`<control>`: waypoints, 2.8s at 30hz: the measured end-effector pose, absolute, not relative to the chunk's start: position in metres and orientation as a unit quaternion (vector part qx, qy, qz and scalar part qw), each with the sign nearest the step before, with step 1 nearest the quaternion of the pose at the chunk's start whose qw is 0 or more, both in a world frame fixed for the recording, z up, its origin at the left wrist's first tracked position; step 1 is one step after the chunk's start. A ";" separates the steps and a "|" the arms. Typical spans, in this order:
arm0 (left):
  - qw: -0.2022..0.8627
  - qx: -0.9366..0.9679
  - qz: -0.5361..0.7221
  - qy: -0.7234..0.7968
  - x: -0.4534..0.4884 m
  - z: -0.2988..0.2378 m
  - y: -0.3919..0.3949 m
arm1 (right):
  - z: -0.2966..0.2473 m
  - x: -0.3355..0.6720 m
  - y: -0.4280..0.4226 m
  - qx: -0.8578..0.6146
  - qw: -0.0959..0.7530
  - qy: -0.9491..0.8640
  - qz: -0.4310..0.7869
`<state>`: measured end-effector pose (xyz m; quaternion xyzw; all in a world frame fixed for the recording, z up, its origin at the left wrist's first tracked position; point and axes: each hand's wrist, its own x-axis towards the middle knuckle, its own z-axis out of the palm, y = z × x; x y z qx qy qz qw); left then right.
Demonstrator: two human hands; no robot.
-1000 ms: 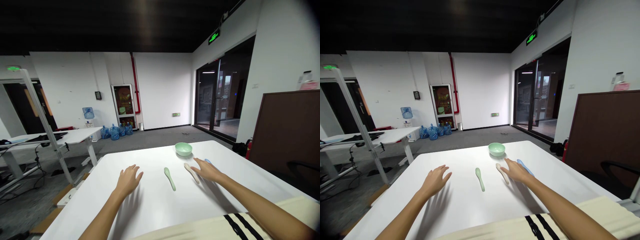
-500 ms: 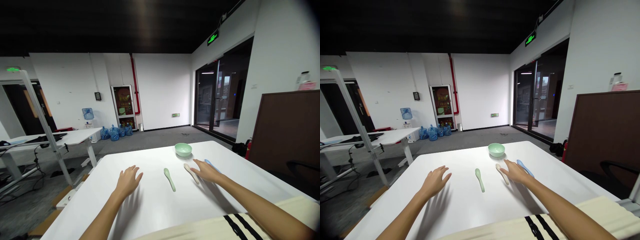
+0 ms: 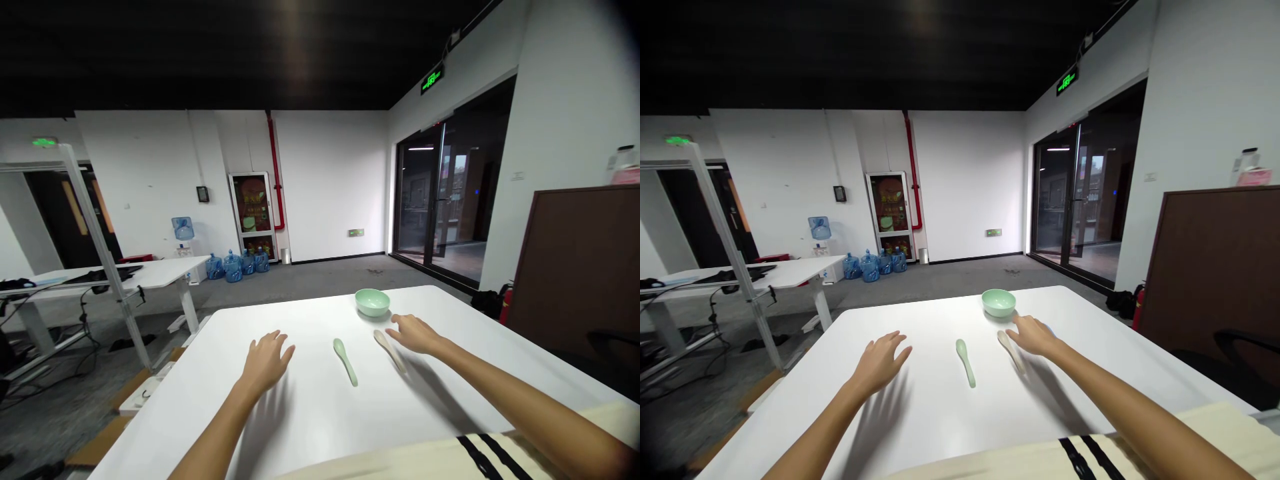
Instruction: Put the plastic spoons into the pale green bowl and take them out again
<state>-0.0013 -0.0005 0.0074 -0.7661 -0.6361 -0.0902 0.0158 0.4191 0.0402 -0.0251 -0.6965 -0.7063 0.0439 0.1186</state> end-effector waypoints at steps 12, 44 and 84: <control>0.012 -0.764 -0.100 -0.638 -0.001 0.008 -0.002 | -0.053 0.405 0.048 -0.715 0.003 -0.695 0.080; 0.013 -0.755 -0.099 -0.648 -0.001 0.006 0.002 | 0.006 0.406 0.153 -0.789 0.148 -0.596 0.011; -0.001 -0.757 -0.097 -0.646 -0.003 0.004 0.006 | -0.006 0.416 0.122 -0.770 0.201 -0.605 0.021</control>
